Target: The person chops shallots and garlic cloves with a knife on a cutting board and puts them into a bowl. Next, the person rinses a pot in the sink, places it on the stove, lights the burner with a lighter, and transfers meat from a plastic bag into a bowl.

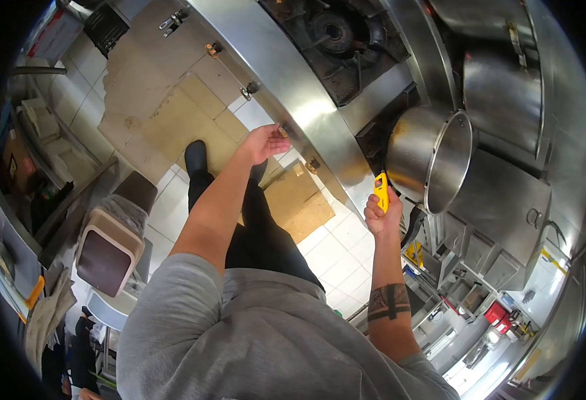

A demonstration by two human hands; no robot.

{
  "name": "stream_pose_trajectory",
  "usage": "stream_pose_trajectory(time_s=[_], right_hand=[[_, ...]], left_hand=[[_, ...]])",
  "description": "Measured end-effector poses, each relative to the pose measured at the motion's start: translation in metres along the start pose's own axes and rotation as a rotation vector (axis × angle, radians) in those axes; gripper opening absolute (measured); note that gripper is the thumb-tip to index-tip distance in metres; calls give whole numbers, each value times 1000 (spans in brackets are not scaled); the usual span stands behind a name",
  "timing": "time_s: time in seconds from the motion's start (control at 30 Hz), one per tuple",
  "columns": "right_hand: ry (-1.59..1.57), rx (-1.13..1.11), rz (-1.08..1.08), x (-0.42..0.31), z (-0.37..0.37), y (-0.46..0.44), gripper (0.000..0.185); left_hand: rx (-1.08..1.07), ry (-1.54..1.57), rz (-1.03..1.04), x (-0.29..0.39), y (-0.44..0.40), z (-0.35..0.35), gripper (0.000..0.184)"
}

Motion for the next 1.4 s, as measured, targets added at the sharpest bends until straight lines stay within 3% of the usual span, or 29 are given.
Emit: stream_pose_trajectory(time_s=[0.27, 0.4, 0.63, 0.73, 1.17, 1.27, 1.33, 1.4], right_hand=[[-14, -78, 40, 5, -1, 6, 33], [50, 216, -174, 52, -45, 51, 32], [577, 55, -167, 143, -109, 129, 36], [716, 33, -178, 149, -118, 125, 41], [792, -25, -228, 138, -98, 112, 41], [840, -36, -216, 138, -98, 113, 42], [926, -78, -290, 133, -89, 110, 44], [1081, -220, -430, 131, -55, 113, 52]], left_hand=[[16, 27, 35, -4, -5, -3, 34], [-8, 49, 57, -2, -6, -5, 31], [8, 60, 155, -3, -5, -4, 30], [29, 80, 167, -6, -10, -6, 29], [53, 32, 215, -2, 2, -3, 31], [157, 58, 170, -11, 5, -14, 30], [166, -77, 335, -21, -4, -48, 21], [393, -752, 615, -17, 34, -81, 14]])
Point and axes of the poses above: each hand's wrist, its own y-axis away from the middle knuckle, its own z-axis out of the palm, x = y × z, the point moved 9 cm from there along -y, towards the middle knuckle, and after that the axes turned 10 degrees about x, right-handed, at the moved point
